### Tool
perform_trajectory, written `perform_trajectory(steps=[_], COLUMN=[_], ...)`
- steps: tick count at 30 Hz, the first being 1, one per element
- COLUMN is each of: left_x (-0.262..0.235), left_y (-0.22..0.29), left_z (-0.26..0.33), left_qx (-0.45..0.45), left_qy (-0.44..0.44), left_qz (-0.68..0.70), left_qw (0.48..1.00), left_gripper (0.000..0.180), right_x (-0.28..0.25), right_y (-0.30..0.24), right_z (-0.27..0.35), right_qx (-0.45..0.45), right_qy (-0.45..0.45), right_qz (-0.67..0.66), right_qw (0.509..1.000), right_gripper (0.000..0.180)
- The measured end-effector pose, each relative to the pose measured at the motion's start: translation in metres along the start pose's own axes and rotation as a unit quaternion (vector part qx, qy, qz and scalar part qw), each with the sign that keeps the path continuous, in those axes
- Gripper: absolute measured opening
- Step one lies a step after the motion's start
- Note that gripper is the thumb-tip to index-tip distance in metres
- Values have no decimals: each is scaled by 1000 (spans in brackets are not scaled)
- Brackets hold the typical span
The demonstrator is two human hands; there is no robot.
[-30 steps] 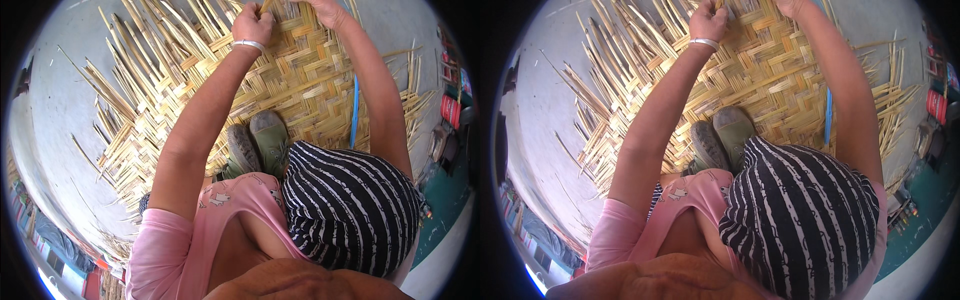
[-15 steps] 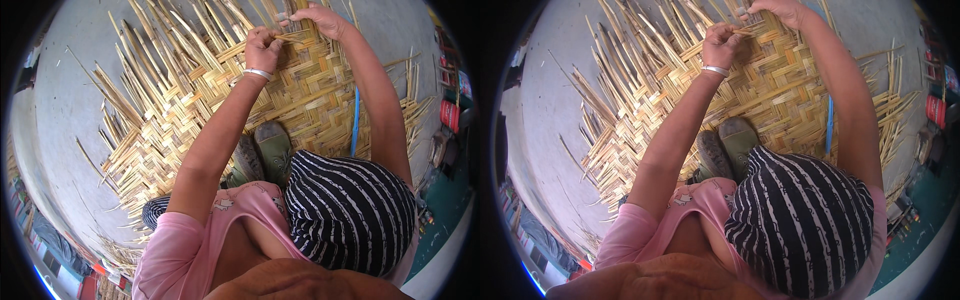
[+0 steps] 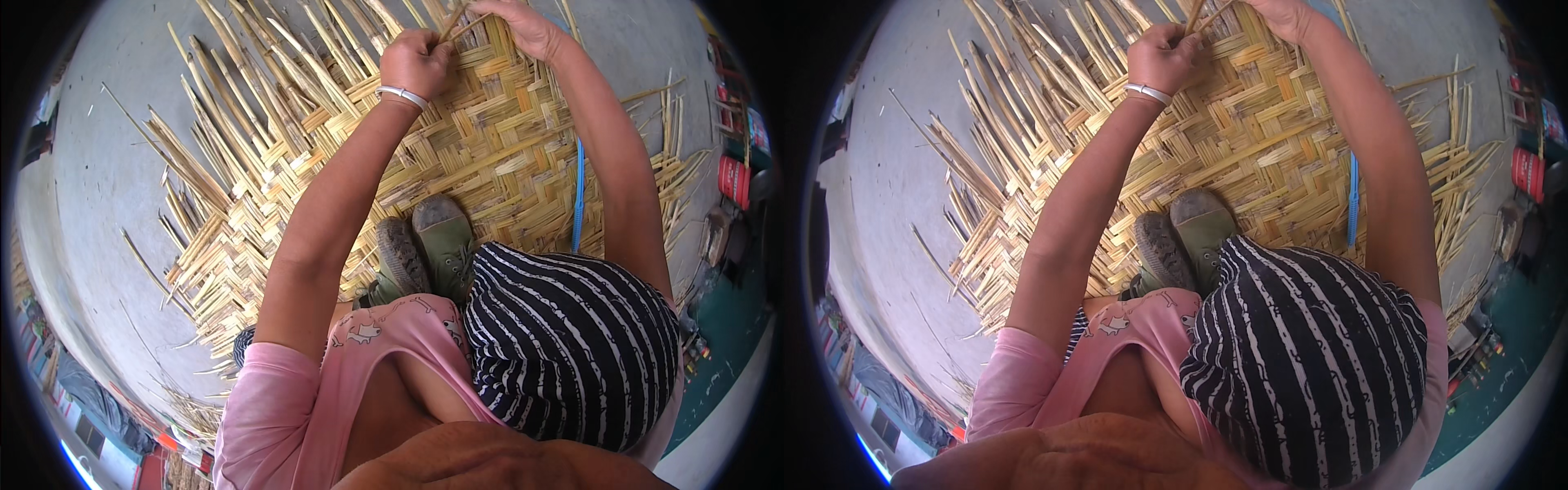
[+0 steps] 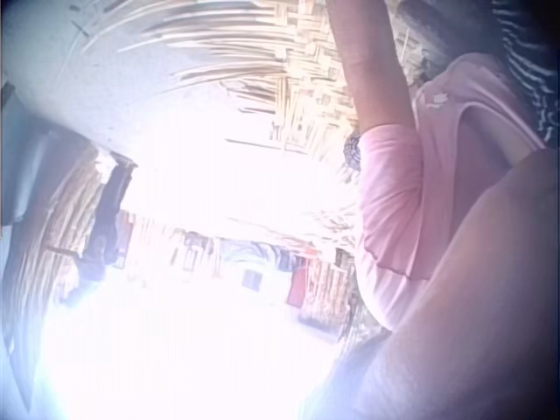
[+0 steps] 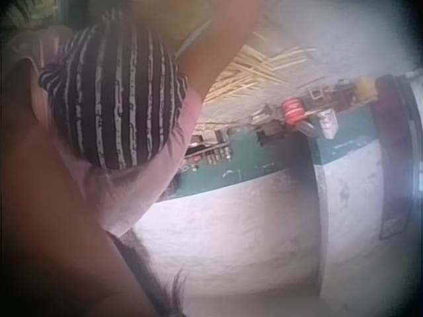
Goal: The person sits on the floor and weaves thin bamboo strips into a flat mat by hand, interlacing them in a regular pattern. The person repeatedly picks up new strips and integrates them into the growing weave.
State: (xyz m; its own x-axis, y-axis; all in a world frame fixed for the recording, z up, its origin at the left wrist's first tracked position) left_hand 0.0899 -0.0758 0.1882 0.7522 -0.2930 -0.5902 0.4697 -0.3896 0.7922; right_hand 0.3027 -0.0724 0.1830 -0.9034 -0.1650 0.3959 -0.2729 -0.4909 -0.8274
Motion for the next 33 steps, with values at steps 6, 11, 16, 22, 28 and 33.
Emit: perform_trajectory(steps=[6, 11, 16, 22, 28, 33], left_x=[14, 14, 15, 24, 21, 24], left_y=[-22, -23, -20, -24, -46, -29], left_z=[0, -11, -33, -48, -8, 23], left_qx=[-134, -200, -171, -58, -113, 8], left_qy=[19, -36, -200, -326, -90, 29], left_qz=[160, 112, -42, -167, 122, -104], left_qw=[978, 973, 964, 929, 982, 994], left_gripper=[24, 26, 33, 44, 31, 30], right_x=[14, 7, 18, 38, 13, -19], right_y=[1, 4, 3, 1, 17, 32], right_z=[-7, -5, 6, 12, -9, -35], right_qx=[-5, 7, -10, -60, 13, 11], right_qy=[23, 17, 66, 61, 127, 134], right_qz=[-39, -38, 80, 177, 262, 362], right_qw=[999, 999, 995, 980, 957, 922], right_gripper=[41, 42, 38, 33, 29, 29])
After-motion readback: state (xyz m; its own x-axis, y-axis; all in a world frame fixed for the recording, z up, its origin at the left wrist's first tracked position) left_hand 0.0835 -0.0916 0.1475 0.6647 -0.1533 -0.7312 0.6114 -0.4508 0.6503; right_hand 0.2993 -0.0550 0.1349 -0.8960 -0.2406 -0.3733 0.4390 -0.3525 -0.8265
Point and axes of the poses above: each hand's wrist, its own z-axis away from the middle knuckle, its own x-axis out of the palm, y = z × x, the point moved 4 cm from there along -z, towards the middle knuckle, and after that the axes turned 9 degrees about -y, right-handed, at the moved point
